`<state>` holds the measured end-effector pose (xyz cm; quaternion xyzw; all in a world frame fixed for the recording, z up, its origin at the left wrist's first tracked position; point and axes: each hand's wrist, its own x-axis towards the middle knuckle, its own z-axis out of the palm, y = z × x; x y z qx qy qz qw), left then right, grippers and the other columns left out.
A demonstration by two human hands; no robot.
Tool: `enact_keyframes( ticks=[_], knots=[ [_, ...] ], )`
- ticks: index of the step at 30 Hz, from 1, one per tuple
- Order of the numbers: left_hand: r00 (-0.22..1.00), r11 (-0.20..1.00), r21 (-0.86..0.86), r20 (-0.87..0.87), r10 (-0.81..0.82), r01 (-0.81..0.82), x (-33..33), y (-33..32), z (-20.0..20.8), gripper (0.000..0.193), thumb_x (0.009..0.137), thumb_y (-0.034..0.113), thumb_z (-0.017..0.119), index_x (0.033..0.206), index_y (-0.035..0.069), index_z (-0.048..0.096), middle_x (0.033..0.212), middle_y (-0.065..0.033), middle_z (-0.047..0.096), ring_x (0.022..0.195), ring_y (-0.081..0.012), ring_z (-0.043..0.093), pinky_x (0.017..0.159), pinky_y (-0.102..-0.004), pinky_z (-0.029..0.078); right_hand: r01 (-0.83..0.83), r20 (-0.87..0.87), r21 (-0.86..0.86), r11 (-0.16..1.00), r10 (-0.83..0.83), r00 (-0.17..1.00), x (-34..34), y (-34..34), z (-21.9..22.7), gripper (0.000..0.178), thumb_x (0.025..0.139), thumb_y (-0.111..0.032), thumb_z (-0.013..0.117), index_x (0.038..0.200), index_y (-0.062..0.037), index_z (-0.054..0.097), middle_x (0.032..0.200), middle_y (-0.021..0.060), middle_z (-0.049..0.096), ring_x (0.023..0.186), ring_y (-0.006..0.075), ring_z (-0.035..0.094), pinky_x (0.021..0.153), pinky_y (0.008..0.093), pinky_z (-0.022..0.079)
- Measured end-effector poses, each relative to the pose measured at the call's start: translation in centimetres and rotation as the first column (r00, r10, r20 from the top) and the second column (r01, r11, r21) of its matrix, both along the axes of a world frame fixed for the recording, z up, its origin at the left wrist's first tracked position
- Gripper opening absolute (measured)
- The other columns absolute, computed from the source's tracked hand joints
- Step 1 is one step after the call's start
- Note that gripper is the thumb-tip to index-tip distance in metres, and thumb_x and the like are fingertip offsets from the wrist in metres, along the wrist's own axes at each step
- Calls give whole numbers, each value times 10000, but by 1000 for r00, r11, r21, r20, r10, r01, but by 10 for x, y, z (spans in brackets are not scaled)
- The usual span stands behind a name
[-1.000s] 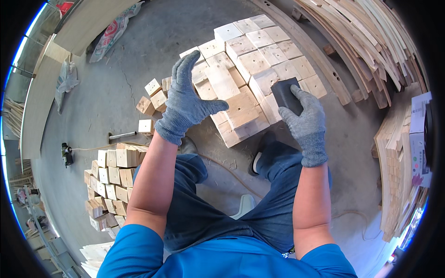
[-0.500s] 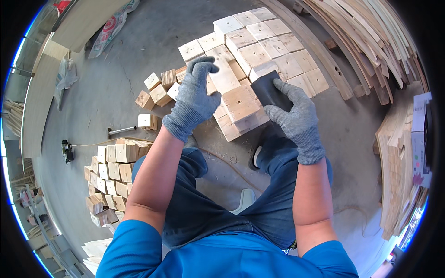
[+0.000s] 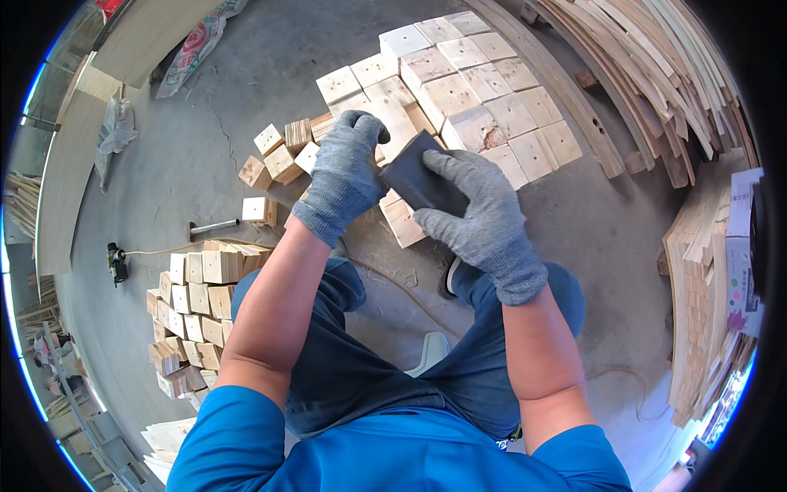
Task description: The person sits on the floor and sands small wooden blocks one at a time using a sanding block. They pick up each block, sand its surfaces, and place it into a growing pile of finished pieces.
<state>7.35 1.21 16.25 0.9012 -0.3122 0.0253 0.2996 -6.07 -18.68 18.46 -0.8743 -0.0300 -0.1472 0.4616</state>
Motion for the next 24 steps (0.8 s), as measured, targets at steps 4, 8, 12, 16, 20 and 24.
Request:
enact_keyframes(
  ticks=[4, 8, 12, 16, 20, 24],
  knots=[
    [1000, 993, 112, 3, 29, -29, -4, -3, 4, 515, 793, 203, 935, 1202, 56, 657, 1299, -191, 638, 1161, -365, 687, 1031, -450, 577, 131, -14, -317, 939, -142, 990, 2, 5, 1, 670, 787, -254, 935, 1399, -81, 725, 1365, 233, 679, 1234, 415, 658, 1095, 499, 529],
    [991, 981, 185, -100, 86, -66, -5, -6, 13, 649, 772, 255, 971, 1296, 52, 647, 1373, -188, 616, 1237, -366, 664, 1071, -448, 567, 288, 35, -452, 844, -307, 951, 4, -9, -6, 666, 809, -305, 914, 1417, -115, 719, 1421, 228, 643, 1265, 430, 629, 1095, 537, 507],
    [989, 984, 165, -115, 89, -69, -7, -7, 13, 739, 760, 278, 990, 1368, 79, 620, 1416, -165, 592, 1316, -378, 620, 1118, -463, 542, 242, 17, -382, 892, -256, 967, 4, -10, -6, 662, 803, -296, 919, 1407, -109, 725, 1387, 248, 662, 1253, 431, 639, 1110, 530, 505],
    [994, 998, 42, -98, 39, -35, -8, -5, 10, 801, 757, 303, 998, 1430, 106, 611, 1449, -158, 588, 1355, -379, 605, 1142, -468, 530, 206, -5, -244, 948, -213, 977, 3, -20, -13, 648, 800, -258, 928, 1386, -64, 730, 1334, 246, 697, 1214, 411, 677, 1105, 495, 527],
    [997, 998, -64, -77, -10, 5, -7, -4, 4, 763, 752, 295, 1000, 1407, 128, 646, 1425, -154, 616, 1336, -356, 626, 1131, -456, 541, 230, -125, 112, 967, -216, 968, 2, -35, -12, 649, 813, -231, 941, 1381, -9, 721, 1296, 218, 728, 1197, 335, 720, 1059, 426, 576],
    [994, 971, -219, -40, -105, 94, -8, -5, 2, 602, 769, 219, 985, 1302, 115, 726, 1342, -131, 682, 1286, -329, 661, 1094, -432, 562, 230, -370, 273, 934, -118, 922, -1, -40, 3, 677, 863, -229, 923, 1444, 18, 680, 1302, 198, 756, 1172, 232, 726, 1032, 365, 584]
  ],
)
